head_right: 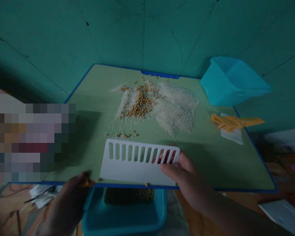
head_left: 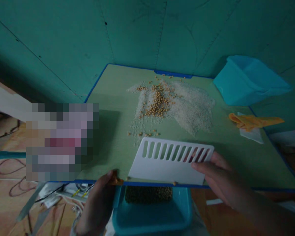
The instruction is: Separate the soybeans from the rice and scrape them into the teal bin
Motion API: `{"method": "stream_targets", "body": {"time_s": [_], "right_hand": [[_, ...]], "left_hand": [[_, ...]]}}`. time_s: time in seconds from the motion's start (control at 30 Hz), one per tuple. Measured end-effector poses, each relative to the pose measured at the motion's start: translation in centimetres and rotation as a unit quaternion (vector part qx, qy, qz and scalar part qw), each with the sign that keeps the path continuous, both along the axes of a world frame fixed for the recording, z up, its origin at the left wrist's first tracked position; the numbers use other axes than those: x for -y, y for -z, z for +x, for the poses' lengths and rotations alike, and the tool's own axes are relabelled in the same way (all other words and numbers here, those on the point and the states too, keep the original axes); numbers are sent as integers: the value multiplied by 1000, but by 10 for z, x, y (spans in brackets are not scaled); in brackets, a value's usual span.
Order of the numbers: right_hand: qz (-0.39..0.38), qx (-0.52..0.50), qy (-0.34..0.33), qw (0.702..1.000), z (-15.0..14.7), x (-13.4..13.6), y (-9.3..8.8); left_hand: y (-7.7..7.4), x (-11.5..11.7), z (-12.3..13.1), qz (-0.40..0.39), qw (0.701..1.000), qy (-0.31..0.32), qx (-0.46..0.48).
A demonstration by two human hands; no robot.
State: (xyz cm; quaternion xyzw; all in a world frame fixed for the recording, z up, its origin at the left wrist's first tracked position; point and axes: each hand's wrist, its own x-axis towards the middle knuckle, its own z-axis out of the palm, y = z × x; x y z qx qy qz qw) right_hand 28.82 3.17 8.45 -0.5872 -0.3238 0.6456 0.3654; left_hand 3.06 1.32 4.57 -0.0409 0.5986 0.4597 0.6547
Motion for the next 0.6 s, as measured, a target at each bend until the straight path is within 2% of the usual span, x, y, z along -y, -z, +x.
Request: {"method": "stream_targets", "body": {"time_s": [0.13,0.23,0.37,0.43,0.6], "right_hand": [[10,2,-1,1000,-2,3,-4],[9,-9,-10,1000,-2,2,-6],[-7,-5,-8,1000,3,-1,-5],[9,19,18,1000,8,-3,-4],[73,51,154,984,24,-4,-1]], "left_hand": [[3,0,1,34,999,17,-11],[4,0,0,20,999,48,7],[4,0,-2,-2,998,54,-12],[3,0,-1,-7,999,45,-16],[0,-2,4,-4,999,-15,-30]]}}
